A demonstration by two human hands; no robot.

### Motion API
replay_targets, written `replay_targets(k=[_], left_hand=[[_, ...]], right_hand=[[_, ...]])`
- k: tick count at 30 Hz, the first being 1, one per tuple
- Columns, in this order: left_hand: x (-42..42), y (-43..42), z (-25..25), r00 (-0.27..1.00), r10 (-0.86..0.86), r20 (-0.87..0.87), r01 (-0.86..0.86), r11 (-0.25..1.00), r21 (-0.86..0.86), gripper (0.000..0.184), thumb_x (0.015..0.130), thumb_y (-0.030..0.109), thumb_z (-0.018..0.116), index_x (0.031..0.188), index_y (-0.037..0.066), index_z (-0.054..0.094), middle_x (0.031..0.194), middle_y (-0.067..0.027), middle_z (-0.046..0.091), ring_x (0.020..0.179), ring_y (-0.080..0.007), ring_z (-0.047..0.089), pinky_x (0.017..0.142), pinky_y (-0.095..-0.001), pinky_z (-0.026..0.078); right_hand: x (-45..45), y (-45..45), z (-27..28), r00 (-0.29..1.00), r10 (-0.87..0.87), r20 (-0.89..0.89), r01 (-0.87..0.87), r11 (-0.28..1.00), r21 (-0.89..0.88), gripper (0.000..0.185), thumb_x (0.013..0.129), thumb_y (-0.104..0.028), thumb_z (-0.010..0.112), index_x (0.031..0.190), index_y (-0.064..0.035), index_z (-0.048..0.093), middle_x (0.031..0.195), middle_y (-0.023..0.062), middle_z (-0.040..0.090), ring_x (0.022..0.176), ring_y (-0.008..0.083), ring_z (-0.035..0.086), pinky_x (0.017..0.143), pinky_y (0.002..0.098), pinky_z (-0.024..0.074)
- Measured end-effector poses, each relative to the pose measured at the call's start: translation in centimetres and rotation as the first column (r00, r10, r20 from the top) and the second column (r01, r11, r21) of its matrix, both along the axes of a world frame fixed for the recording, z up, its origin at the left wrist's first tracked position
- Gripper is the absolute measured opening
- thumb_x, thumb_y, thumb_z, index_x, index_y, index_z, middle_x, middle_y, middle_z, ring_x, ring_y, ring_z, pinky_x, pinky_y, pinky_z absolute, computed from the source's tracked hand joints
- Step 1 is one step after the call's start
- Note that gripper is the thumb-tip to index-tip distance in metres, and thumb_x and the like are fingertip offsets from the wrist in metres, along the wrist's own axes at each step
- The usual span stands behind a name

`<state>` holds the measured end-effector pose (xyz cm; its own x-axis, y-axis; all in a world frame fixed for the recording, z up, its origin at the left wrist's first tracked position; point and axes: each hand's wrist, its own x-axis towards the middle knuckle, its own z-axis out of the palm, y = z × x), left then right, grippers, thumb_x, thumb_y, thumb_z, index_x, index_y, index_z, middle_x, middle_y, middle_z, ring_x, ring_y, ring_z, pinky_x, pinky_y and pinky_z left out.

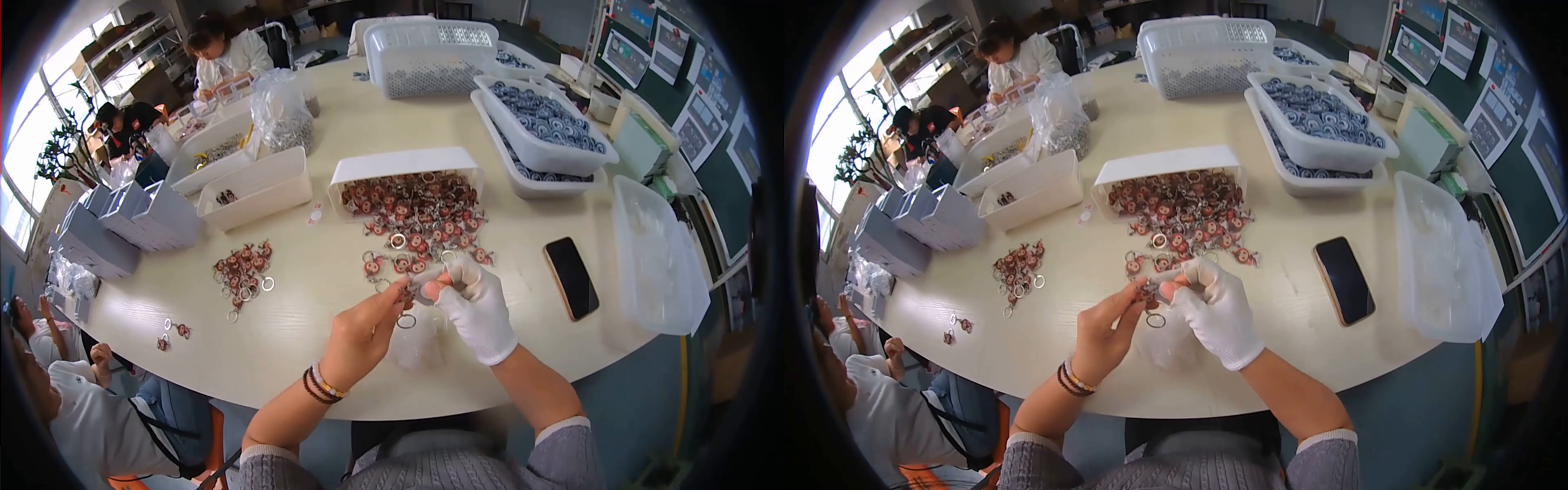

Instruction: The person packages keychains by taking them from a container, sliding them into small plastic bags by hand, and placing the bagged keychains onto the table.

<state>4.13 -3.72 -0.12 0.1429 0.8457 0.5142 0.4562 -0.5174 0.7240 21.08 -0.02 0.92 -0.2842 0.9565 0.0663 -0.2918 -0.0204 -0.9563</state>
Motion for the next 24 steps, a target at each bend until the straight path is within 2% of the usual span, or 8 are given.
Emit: replay_targets(k=[10,13,15,17,19,21,23,24], left_hand=[[0.1,-0.2,0.4,0.999,-0.01,-0.044,0.013,0.998,0.059,0.037,0.083,-0.005,0.056,0.12,0.001,0.053,0.089,-0.017,0.065,0.075,-0.0255,0.066,0.065,-0.0308,0.052],[-0.2,-0.1,0.3,0.996,0.007,-0.086,0.001,0.995,0.098,0.036,0.083,-0.005,0.056,0.119,0.0,0.054,0.087,-0.0175,0.064,0.073,-0.0263,0.065,0.064,-0.0313,0.051],[-0.4,0.0,0.7,0.997,-0.001,-0.079,0.006,0.998,0.056,0.035,0.083,-0.004,0.056,0.118,0.0,0.054,0.087,-0.0164,0.065,0.075,-0.0241,0.066,0.065,-0.0301,0.052],[-0.6,0.2,1.0,0.997,-0.009,-0.075,0.01,1.0,0.017,0.033,0.084,-0.004,0.056,0.117,-0.001,0.055,0.088,-0.0154,0.066,0.076,-0.0219,0.066,0.066,-0.0288,0.052],[-0.4,0.4,0.9,0.954,-0.04,0.299,0.092,0.982,-0.162,0.031,0.085,-0.001,0.057,0.116,-0.002,0.056,0.091,-0.0124,0.067,0.081,-0.0166,0.067,0.069,-0.0261,0.052],[-0.5,0.5,0.4,0.937,-0.039,0.347,0.093,0.986,-0.14,0.03,0.086,-0.001,0.057,0.116,-0.002,0.056,0.092,-0.0113,0.068,0.083,-0.015,0.066,0.071,-0.0253,0.052],[-0.7,0.6,0.6,0.916,-0.04,0.398,0.091,0.99,-0.112,0.03,0.087,0.0,0.057,0.116,-0.002,0.056,0.094,-0.0103,0.068,0.086,-0.0134,0.065,0.073,-0.0245,0.052],[-0.8,0.4,0.9,0.942,-0.025,0.335,0.067,0.991,-0.116,0.031,0.087,-0.002,0.055,0.117,-0.004,0.055,0.096,-0.0111,0.067,0.087,-0.0148,0.065,0.074,-0.0254,0.052]], right_hand=[[0.1,-0.2,0.6,0.986,-0.039,0.16,0.02,0.992,0.121,0.004,0.083,0.001,0.059,0.082,-0.0007,0.056,0.078,0.0001,0.061,0.073,0.0036,0.055,0.066,0.0204,0.0457],[0.3,-0.3,1.7,0.936,-0.068,0.345,-0.028,0.964,0.265,0.003,0.083,0.001,0.059,0.084,-0.0004,0.057,0.078,0.0011,0.062,0.073,0.0048,0.057,0.063,0.0219,0.046],[0.2,-0.2,2.3,0.836,-0.11,0.538,-0.095,0.936,0.34,0.003,0.083,0.002,0.059,0.083,0.0004,0.057,0.093,0.0074,0.064,0.079,0.0104,0.06,0.072,0.0247,0.0505],[0.4,0.1,2.1,0.909,-0.032,0.416,-0.095,0.955,0.281,0.003,0.083,0.003,0.058,0.085,-0.0001,0.058,0.095,0.0079,0.064,0.081,0.0113,0.06,0.073,0.0256,0.0511],[0.3,0.2,2.3,0.958,0.044,0.282,-0.108,0.971,0.214,0.006,0.084,0.003,0.057,0.088,-0.0006,0.059,0.096,0.0084,0.063,0.082,0.0121,0.061,0.074,0.0265,0.0517],[0.0,0.0,3.1,0.996,0.057,-0.068,-0.057,0.998,0.002,0.011,0.086,0.003,0.053,0.093,-0.0016,0.06,0.099,0.0092,0.063,0.085,0.0151,0.063,0.076,0.0287,0.0528],[0.1,-0.1,2.9,0.998,0.025,-0.05,-0.025,1.0,-0.005,0.016,0.087,0.005,0.05,0.097,-0.0018,0.06,0.1,0.0093,0.062,0.087,0.0181,0.064,0.078,0.0306,0.0537],[0.4,0.0,2.4,0.975,-0.079,0.209,0.007,0.946,0.325,0.016,0.087,0.004,0.05,0.098,-0.0013,0.06,0.099,0.0099,0.062,0.086,0.0183,0.064,0.077,0.0303,0.0538]])
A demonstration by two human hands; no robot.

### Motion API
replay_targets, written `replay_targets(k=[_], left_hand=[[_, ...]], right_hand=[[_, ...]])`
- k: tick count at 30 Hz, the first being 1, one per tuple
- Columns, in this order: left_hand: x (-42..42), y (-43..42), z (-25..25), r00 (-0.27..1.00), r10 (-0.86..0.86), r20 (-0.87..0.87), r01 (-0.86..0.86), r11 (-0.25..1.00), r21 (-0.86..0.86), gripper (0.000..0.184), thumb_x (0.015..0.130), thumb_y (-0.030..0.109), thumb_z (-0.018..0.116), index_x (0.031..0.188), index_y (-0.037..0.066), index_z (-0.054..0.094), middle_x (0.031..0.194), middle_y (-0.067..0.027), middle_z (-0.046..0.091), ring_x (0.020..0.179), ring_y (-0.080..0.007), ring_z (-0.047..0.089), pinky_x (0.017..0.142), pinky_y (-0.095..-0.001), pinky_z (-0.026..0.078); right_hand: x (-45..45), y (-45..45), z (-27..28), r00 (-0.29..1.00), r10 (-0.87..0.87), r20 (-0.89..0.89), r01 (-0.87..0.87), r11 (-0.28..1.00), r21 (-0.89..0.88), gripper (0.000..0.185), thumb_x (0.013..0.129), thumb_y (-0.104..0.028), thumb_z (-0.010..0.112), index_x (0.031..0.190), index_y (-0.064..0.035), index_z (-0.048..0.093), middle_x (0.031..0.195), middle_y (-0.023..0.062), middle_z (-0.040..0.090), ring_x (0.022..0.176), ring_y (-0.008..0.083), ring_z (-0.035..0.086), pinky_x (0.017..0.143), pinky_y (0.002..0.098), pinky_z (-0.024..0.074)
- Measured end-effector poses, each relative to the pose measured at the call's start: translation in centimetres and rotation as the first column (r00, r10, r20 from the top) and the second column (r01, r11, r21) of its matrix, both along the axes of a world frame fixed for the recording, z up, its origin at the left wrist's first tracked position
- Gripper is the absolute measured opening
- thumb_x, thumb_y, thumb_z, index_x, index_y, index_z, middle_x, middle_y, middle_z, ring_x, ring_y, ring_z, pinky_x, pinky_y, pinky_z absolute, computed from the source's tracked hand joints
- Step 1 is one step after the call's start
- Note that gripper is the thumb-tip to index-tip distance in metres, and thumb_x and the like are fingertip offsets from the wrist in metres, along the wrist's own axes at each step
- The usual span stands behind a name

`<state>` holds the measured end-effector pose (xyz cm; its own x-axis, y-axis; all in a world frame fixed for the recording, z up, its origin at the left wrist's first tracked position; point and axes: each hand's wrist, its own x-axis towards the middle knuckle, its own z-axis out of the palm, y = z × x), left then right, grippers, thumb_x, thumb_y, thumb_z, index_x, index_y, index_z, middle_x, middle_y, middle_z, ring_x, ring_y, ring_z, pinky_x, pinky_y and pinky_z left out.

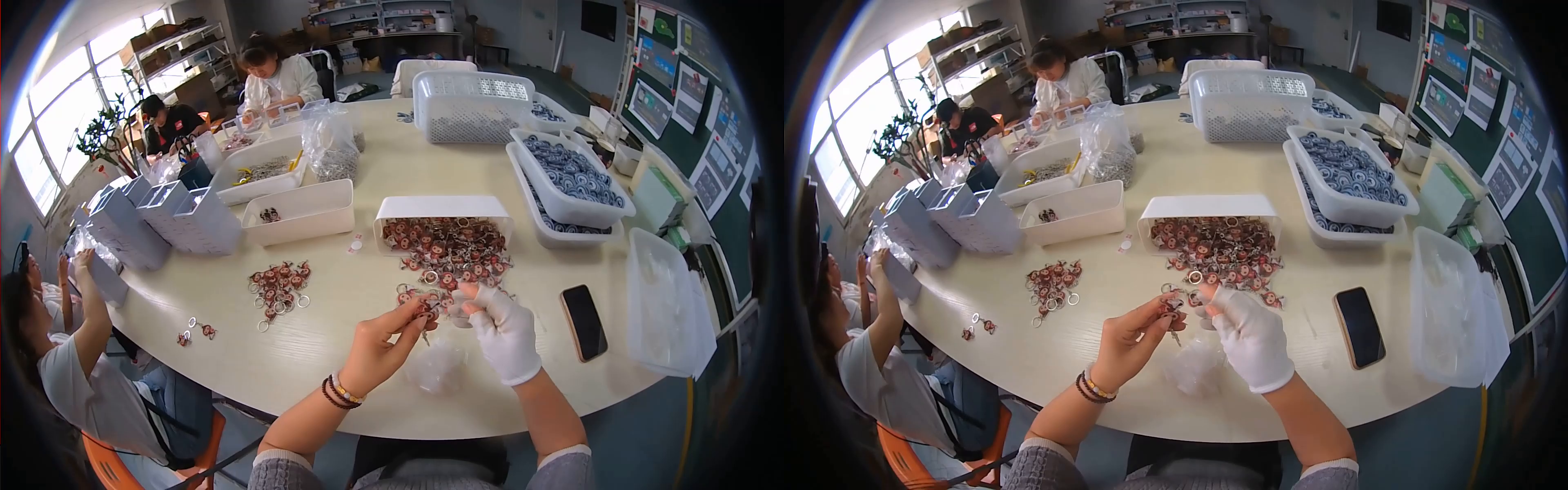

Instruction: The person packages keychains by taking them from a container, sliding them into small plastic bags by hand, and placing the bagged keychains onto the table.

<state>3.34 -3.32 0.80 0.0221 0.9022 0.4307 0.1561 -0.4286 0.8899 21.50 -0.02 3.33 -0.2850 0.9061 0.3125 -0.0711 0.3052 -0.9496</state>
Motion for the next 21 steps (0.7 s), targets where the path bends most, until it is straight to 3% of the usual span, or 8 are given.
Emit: replay_targets(k=[1,3,5,9,11,15,19,21], left_hand=[[-0.1,-0.1,0.2,0.998,0.019,-0.067,-0.019,1.0,0.001,0.031,0.086,-0.004,0.054,0.118,-0.006,0.053,0.097,-0.012,0.066,0.088,-0.0162,0.065,0.076,-0.0262,0.052],[0.1,-0.2,0.1,0.992,0.069,-0.102,-0.063,0.996,0.057,0.032,0.085,-0.002,0.057,0.117,-0.004,0.054,0.097,-0.0134,0.066,0.085,-0.0177,0.066,0.074,-0.0267,0.052],[0.3,-0.5,0.0,0.981,0.128,-0.142,-0.114,0.988,0.103,0.033,0.083,0.0,0.06,0.116,-0.003,0.056,0.096,-0.0147,0.066,0.083,-0.0192,0.067,0.072,-0.0272,0.052],[0.3,-0.6,0.7,0.983,0.132,-0.125,-0.116,0.985,0.128,0.037,0.082,0.0,0.06,0.119,-0.001,0.053,0.102,-0.0189,0.062,0.084,-0.028,0.064,0.07,-0.0322,0.051],[-0.2,-0.5,0.6,0.979,0.141,-0.146,-0.119,0.982,0.149,0.039,0.083,0.001,0.06,0.121,0.001,0.052,0.103,-0.0175,0.062,0.088,-0.0297,0.063,0.072,-0.0329,0.051],[-1.1,-0.4,1.1,0.957,0.157,-0.244,-0.111,0.975,0.195,0.041,0.083,0.003,0.061,0.123,0.002,0.05,0.106,-0.0161,0.061,0.089,-0.0316,0.062,0.074,-0.0322,0.051],[-1.5,-0.4,1.0,0.999,-0.029,-0.044,0.028,0.999,-0.023,0.046,0.083,0.004,0.063,0.126,0.002,0.048,0.109,-0.0115,0.06,0.086,-0.0181,0.062,0.076,-0.0277,0.051],[-1.7,-0.4,1.7,0.943,-0.205,0.261,0.254,0.953,-0.168,0.049,0.083,0.003,0.063,0.129,0.002,0.046,0.107,-0.0068,0.059,0.086,-0.0094,0.059,0.075,-0.0243,0.05]], right_hand=[[0.0,0.1,-0.2,0.963,-0.117,0.242,0.029,0.94,0.339,0.016,0.087,0.004,0.05,0.099,-0.0009,0.06,0.098,0.0105,0.062,0.086,0.0184,0.064,0.076,0.03,0.054],[-0.4,-0.1,0.6,0.934,-0.149,0.324,-0.012,0.894,0.447,0.02,0.083,0.003,0.056,0.102,-0.003,0.061,0.097,0.01,0.063,0.081,0.0203,0.065,0.069,0.0289,0.054],[-1.4,-0.1,1.1,0.794,-0.399,0.459,-0.014,0.743,0.67,0.022,0.077,0.0,0.061,0.098,-0.006,0.061,0.092,0.0083,0.063,0.074,0.0232,0.064,0.062,0.0314,0.052],[-3.0,0.5,0.9,0.69,-0.519,0.505,-0.067,0.649,0.758,0.024,0.073,-0.004,0.064,0.096,-0.0088,0.059,0.088,0.0068,0.061,0.069,0.0262,0.062,0.059,0.0353,0.0496],[-3.4,0.9,0.9,0.618,-0.607,0.5,-0.145,0.537,0.831,0.022,0.077,-0.006,0.059,0.098,-0.0085,0.057,0.09,0.0048,0.057,0.059,0.0201,0.06,0.05,0.031,0.0482],[-3.8,1.7,0.6,0.686,-0.54,0.487,-0.131,0.567,0.813,0.018,0.075,-0.007,0.061,0.091,-0.0086,0.055,0.085,0.0062,0.056,0.06,0.024,0.059,0.051,0.0341,0.0476],[-3.9,1.5,1.1,0.733,-0.471,0.491,-0.121,0.62,0.775,0.018,0.073,-0.008,0.063,0.087,-0.0088,0.053,0.083,0.0072,0.055,0.062,0.0268,0.058,0.052,0.0379,0.0464],[-4.0,1.1,0.9,0.722,-0.451,0.526,-0.147,0.642,0.753,0.018,0.072,-0.009,0.064,0.086,-0.009,0.053,0.082,0.0071,0.055,0.063,0.0269,0.058,0.052,0.0381,0.046]])
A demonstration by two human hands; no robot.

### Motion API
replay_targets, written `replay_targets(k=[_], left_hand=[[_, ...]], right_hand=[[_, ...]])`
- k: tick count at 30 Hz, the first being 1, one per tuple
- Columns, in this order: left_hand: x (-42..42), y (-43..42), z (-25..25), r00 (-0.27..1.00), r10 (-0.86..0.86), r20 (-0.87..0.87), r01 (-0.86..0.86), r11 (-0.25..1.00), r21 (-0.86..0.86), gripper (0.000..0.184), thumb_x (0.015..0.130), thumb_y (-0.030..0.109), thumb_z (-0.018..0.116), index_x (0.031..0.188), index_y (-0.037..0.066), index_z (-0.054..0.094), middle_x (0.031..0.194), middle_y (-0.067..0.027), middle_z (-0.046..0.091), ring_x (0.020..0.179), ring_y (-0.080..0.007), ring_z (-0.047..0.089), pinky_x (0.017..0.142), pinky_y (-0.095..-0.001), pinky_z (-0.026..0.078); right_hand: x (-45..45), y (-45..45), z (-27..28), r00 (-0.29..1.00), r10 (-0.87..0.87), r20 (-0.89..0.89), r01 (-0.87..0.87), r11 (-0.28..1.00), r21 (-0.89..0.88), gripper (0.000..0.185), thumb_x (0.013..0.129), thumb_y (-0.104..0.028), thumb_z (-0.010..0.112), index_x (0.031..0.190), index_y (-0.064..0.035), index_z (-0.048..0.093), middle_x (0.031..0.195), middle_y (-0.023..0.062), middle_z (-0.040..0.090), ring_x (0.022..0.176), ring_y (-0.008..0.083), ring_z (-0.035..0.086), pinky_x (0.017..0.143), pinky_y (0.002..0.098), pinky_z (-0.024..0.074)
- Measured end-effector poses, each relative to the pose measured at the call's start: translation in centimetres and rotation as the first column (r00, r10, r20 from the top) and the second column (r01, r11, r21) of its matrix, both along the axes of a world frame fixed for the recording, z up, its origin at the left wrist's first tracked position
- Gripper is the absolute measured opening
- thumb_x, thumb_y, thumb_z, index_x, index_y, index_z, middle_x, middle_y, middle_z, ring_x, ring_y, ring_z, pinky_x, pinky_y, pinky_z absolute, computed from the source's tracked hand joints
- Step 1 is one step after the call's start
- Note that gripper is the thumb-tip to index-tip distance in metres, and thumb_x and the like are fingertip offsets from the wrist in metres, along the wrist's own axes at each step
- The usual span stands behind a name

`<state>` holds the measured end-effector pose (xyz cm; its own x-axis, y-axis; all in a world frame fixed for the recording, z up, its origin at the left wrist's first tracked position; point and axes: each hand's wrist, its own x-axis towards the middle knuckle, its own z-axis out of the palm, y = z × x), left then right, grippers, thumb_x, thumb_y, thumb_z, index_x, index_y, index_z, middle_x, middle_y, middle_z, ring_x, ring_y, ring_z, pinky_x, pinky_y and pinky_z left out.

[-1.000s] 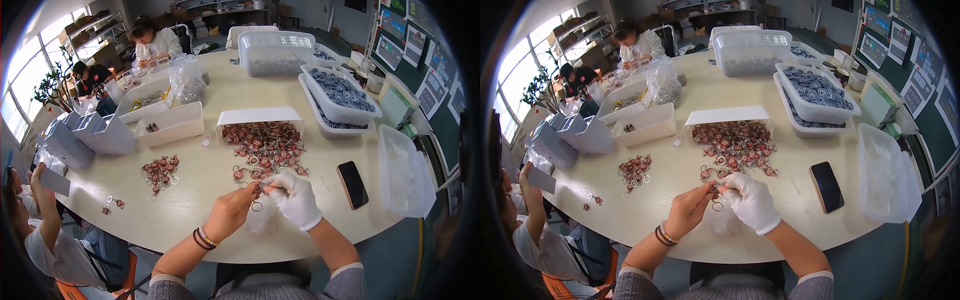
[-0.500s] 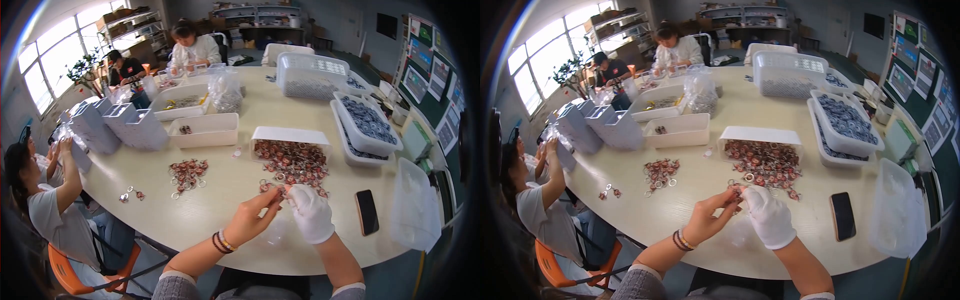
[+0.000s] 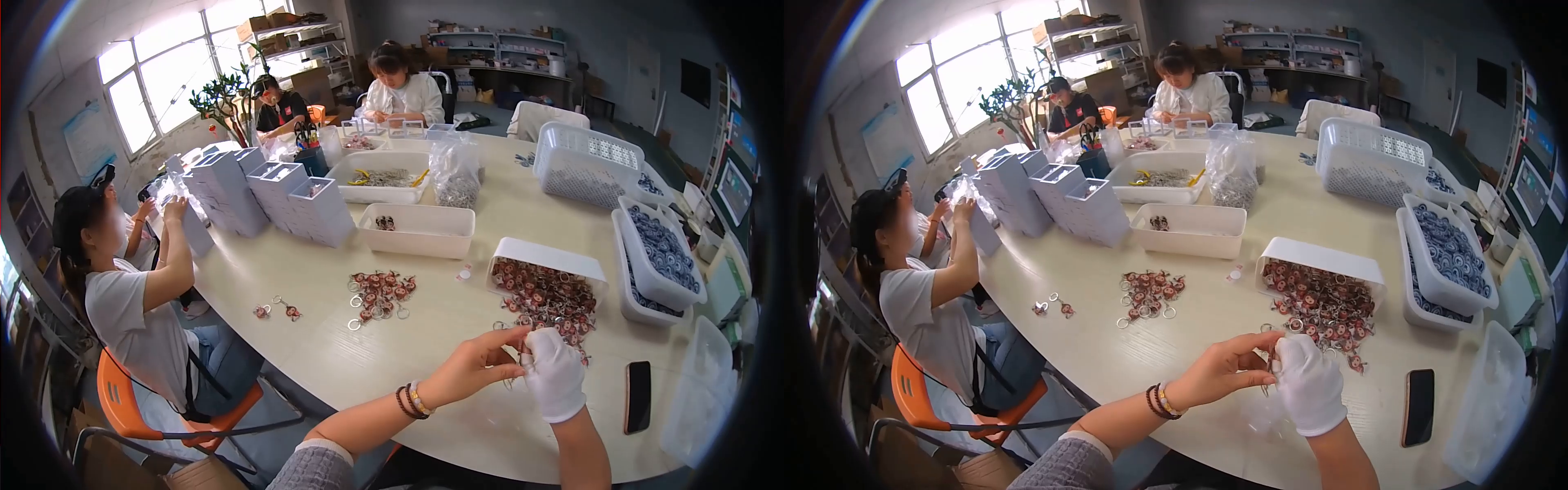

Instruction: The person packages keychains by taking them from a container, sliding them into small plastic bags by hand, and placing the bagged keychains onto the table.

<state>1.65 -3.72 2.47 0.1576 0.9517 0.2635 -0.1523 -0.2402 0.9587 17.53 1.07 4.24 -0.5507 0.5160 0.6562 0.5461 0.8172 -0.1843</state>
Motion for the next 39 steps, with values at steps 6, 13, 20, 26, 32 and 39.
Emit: replay_targets(k=[6,13,20,26,32,39], left_hand=[[-1.0,1.0,-0.9,0.998,-0.012,0.066,0.018,0.996,-0.09,0.049,0.084,0.002,0.062,0.13,0.002,0.044,0.1,-0.0045,0.057,0.085,-0.0078,0.057,0.075,-0.0227,0.05],[-4.3,2.3,-0.8,0.981,0.058,0.187,-0.051,0.998,-0.043,0.042,0.085,0.001,0.059,0.125,0.0,0.046,0.1,-0.0071,0.059,0.09,-0.0133,0.059,0.08,-0.0277,0.05],[-11.5,4.3,-1.8,0.828,0.476,0.297,-0.495,0.869,-0.011,0.043,0.091,0.008,0.054,0.132,0.005,0.043,0.106,-0.0045,0.057,0.081,-0.0085,0.056,0.074,-0.0246,0.048],[-14.0,4.3,-5.1,0.171,0.73,-0.662,-0.711,0.556,0.43,0.05,0.081,0.011,0.064,0.129,0.012,0.049,0.104,-0.0098,0.058,0.084,-0.0189,0.057,0.074,-0.0313,0.047],[-5.8,6.1,-4.7,0.273,0.606,-0.747,-0.425,0.773,0.471,0.018,0.077,0.023,0.068,0.085,0.006,0.064,0.087,-0.0093,0.061,0.083,-0.0278,0.057,0.074,-0.0384,0.043],[-0.8,7.1,-6.5,0.274,0.368,-0.889,-0.26,0.918,0.3,0.029,0.078,0.027,0.067,0.09,0.003,0.056,0.08,-0.0113,0.059,0.076,-0.0278,0.057,0.073,-0.0359,0.043]], right_hand=[[-0.5,-0.3,0.2,1.0,0.003,0.025,-0.001,0.998,-0.067,0.018,0.071,-0.011,0.064,0.084,-0.0102,0.052,0.08,0.0071,0.053,0.061,0.0266,0.058,0.052,0.0384,0.0456],[1.9,-1.5,2.0,0.944,0.292,-0.151,-0.329,0.84,-0.432,0.013,0.071,-0.011,0.064,0.079,-0.0088,0.054,0.073,0.009,0.056,0.063,0.0258,0.058,0.056,0.036,0.0465],[4.1,-1.6,-2.1,0.936,0.218,0.275,-0.04,0.846,-0.532,0.012,0.077,-0.015,0.056,0.085,-0.0077,0.053,0.08,0.0119,0.057,0.071,0.0291,0.061,0.061,0.0387,0.0491],[4.3,-2.0,-5.2,0.893,0.096,0.44,0.169,0.834,-0.525,0.019,0.079,-0.016,0.056,0.095,-0.0077,0.049,0.084,0.0138,0.059,0.074,0.0345,0.06,0.064,0.0445,0.0491],[6.9,-1.1,-4.9,0.974,0.136,0.184,0.013,0.769,-0.639,0.028,0.084,-0.017,0.053,0.11,-0.0095,0.049,0.094,0.0153,0.062,0.079,0.0346,0.061,0.066,0.0444,0.0491],[7.5,-0.6,-3.0,0.987,0.049,-0.156,-0.147,0.673,-0.725,0.014,0.084,-0.015,0.055,0.095,-0.0053,0.054,0.085,0.0169,0.062,0.078,0.0333,0.061,0.067,0.0411,0.0474]])
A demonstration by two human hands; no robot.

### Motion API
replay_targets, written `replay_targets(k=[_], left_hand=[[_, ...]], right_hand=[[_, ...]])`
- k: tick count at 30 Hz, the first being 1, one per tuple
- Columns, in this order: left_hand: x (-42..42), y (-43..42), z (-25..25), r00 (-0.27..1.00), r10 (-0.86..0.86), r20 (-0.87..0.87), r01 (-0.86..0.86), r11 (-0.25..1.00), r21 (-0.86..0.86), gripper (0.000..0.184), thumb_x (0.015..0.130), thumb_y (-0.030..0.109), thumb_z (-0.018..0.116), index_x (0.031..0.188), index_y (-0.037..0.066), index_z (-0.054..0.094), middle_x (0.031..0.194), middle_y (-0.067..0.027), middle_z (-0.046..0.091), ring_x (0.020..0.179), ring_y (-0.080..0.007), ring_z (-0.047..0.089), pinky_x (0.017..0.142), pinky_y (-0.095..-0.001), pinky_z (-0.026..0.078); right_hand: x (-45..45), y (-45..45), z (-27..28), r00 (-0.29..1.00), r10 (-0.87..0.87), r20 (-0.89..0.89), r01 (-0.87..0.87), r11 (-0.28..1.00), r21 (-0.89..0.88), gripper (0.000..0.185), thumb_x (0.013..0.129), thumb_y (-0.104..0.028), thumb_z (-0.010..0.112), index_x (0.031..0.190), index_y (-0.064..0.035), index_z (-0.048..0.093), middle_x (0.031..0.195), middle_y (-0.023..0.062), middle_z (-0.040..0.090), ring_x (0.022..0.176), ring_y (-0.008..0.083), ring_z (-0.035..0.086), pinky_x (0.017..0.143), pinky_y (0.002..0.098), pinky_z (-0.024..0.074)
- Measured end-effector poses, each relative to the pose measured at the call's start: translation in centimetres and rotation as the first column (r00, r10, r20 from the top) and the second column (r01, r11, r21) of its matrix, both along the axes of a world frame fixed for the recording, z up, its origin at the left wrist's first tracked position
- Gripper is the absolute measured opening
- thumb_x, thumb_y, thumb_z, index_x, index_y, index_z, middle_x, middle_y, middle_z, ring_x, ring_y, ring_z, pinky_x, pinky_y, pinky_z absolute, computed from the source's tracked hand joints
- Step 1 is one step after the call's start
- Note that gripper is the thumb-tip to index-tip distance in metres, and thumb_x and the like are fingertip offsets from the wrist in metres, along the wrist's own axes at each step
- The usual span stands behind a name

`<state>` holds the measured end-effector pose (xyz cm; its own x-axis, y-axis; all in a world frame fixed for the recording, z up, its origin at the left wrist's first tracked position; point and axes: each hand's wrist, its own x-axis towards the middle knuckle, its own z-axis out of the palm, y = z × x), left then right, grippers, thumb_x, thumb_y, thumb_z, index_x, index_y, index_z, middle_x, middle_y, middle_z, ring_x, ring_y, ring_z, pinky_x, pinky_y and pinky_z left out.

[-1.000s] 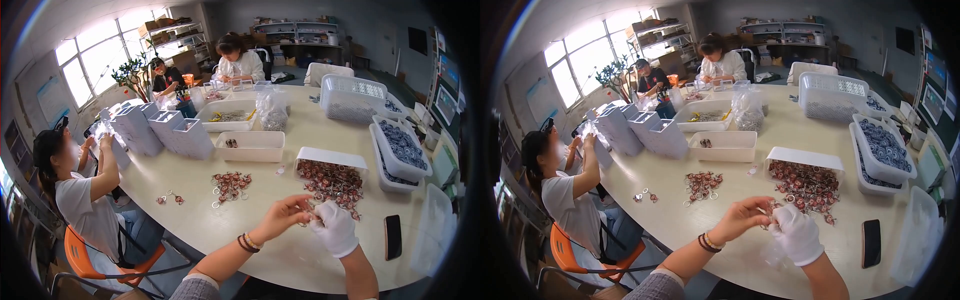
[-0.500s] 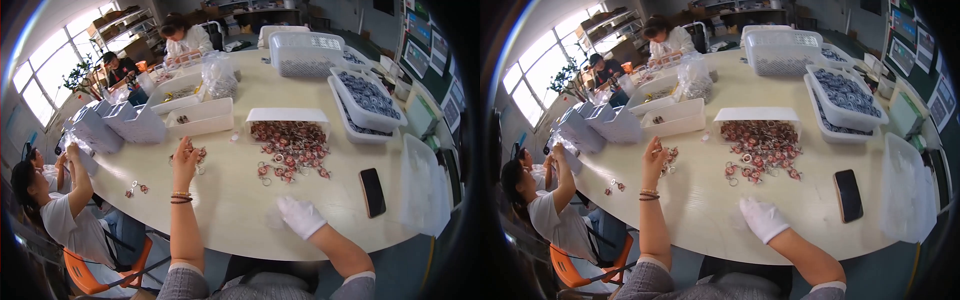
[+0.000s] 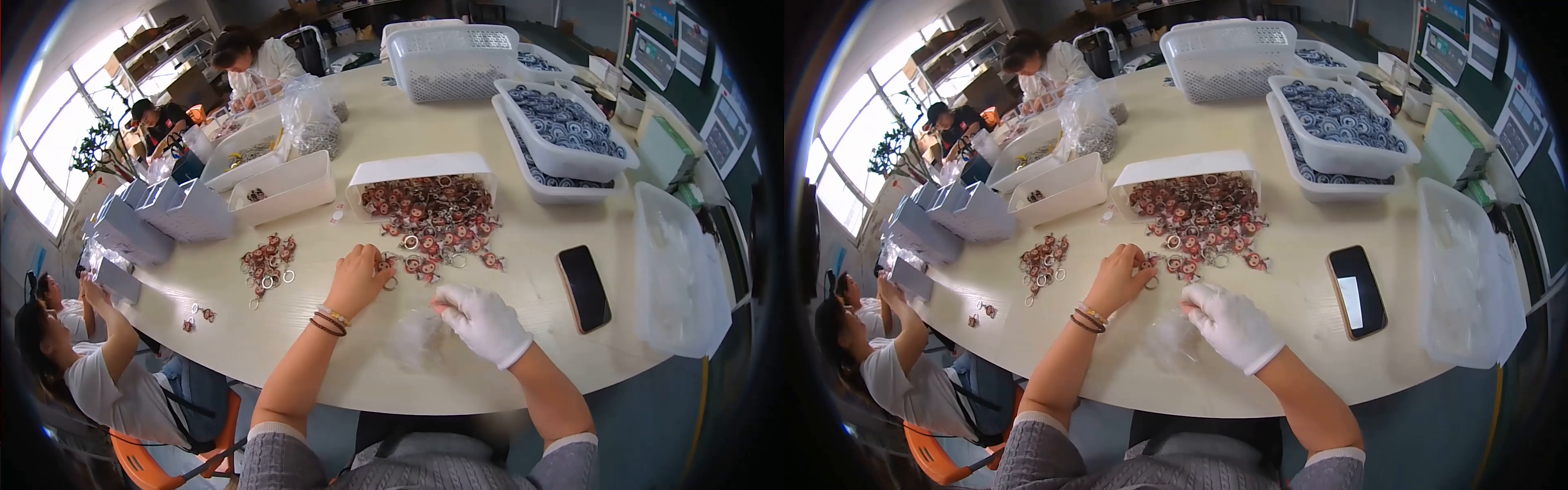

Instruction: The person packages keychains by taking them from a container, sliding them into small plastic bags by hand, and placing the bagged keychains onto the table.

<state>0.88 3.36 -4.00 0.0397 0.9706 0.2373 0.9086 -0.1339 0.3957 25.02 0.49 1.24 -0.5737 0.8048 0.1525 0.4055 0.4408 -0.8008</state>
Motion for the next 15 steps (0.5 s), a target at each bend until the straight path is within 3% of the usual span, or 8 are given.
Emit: replay_targets(k=[3,4,7,9,10,12,13,15], left_hand=[[0.3,-0.4,0.8,0.958,0.073,0.278,-0.024,0.984,-0.176,0.024,0.08,0.019,0.065,0.089,0.0,0.053,0.078,-0.0118,0.061,0.072,-0.0274,0.058,0.068,-0.0339,0.045],[0.2,-0.6,0.8,0.959,0.067,0.277,-0.015,0.983,-0.184,0.024,0.08,0.019,0.065,0.089,0.0,0.053,0.078,-0.0118,0.061,0.072,-0.0274,0.058,0.068,-0.0339,0.045],[0.2,-1.2,0.7,0.932,-0.014,0.363,0.027,0.999,-0.031,0.017,0.085,0.012,0.059,0.093,-0.001,0.052,0.078,-0.0107,0.063,0.069,-0.022,0.06,0.064,-0.0313,0.047],[0.4,-1.4,0.5,0.753,-0.128,0.645,0.096,0.992,0.084,0.014,0.091,0.011,0.052,0.096,-0.001,0.053,0.082,-0.0084,0.064,0.071,-0.0159,0.059,0.065,-0.0296,0.047],[0.4,-1.4,0.3,0.684,-0.186,0.705,0.135,0.983,0.127,0.015,0.094,0.011,0.047,0.099,-0.001,0.053,0.082,-0.0056,0.063,0.067,-0.0103,0.056,0.063,-0.0251,0.045],[1.1,-2.4,1.5,0.604,-0.17,0.779,0.173,0.982,0.08,0.016,0.095,0.012,0.046,0.099,-0.001,0.052,0.082,-0.0052,0.063,0.064,-0.0089,0.054,0.061,-0.0228,0.044],[1.5,-3.0,2.5,0.528,-0.156,0.835,0.214,0.976,0.047,0.016,0.095,0.013,0.045,0.099,-0.001,0.052,0.082,-0.0049,0.063,0.062,-0.0074,0.052,0.059,-0.0205,0.043],[1.7,-4.2,4.3,0.533,-0.142,0.834,0.29,0.957,-0.023,0.017,0.096,0.013,0.043,0.099,-0.001,0.051,0.081,-0.0047,0.062,0.055,-0.005,0.048,0.052,-0.0184,0.041]], right_hand=[[0.2,-0.1,0.5,0.999,-0.025,-0.045,0.017,0.985,-0.169,0.014,0.084,-0.016,0.057,0.09,-0.0036,0.057,0.085,0.0152,0.062,0.076,0.0319,0.061,0.066,0.04,0.047],[0.3,0.0,0.1,0.998,-0.035,-0.046,0.027,0.984,-0.178,0.014,0.084,-0.016,0.057,0.09,-0.0036,0.057,0.085,0.0152,0.062,0.076,0.0319,0.061,0.066,0.04,0.047],[0.0,0.2,-1.6,0.997,0.047,-0.059,-0.057,0.981,-0.183,0.013,0.083,-0.015,0.056,0.09,-0.0044,0.057,0.087,0.0147,0.061,0.075,0.031,0.061,0.065,0.0398,0.047],[-0.7,0.1,-2.4,0.981,0.194,0.022,-0.195,0.98,0.033,0.011,0.081,-0.013,0.055,0.089,-0.0051,0.057,0.084,0.015,0.06,0.074,0.0317,0.061,0.066,0.0407,0.0476],[-1.4,-0.2,-3.3,0.981,0.193,0.031,-0.194,0.981,0.02,0.011,0.081,-0.013,0.055,0.089,-0.0051,0.057,0.084,0.015,0.06,0.074,0.0317,0.061,0.066,0.0407,0.0476],[-2.8,-1.0,-5.2,0.964,0.098,0.247,-0.17,0.943,0.287,0.014,0.08,-0.012,0.055,0.092,-0.0055,0.057,0.085,0.0143,0.058,0.077,0.0292,0.06,0.065,0.0383,0.0489],[-3.0,-1.2,-5.3,0.962,0.101,0.253,-0.173,0.945,0.279,0.014,0.08,-0.012,0.055,0.092,-0.0055,0.057,0.085,0.0143,0.058,0.077,0.0292,0.06,0.065,0.0383,0.0489],[-3.1,-1.5,-5.4,0.939,0.065,0.337,-0.158,0.954,0.257,0.015,0.079,-0.012,0.054,0.093,-0.0074,0.057,0.085,0.0132,0.056,0.077,0.0306,0.06,0.064,0.0398,0.0495]])
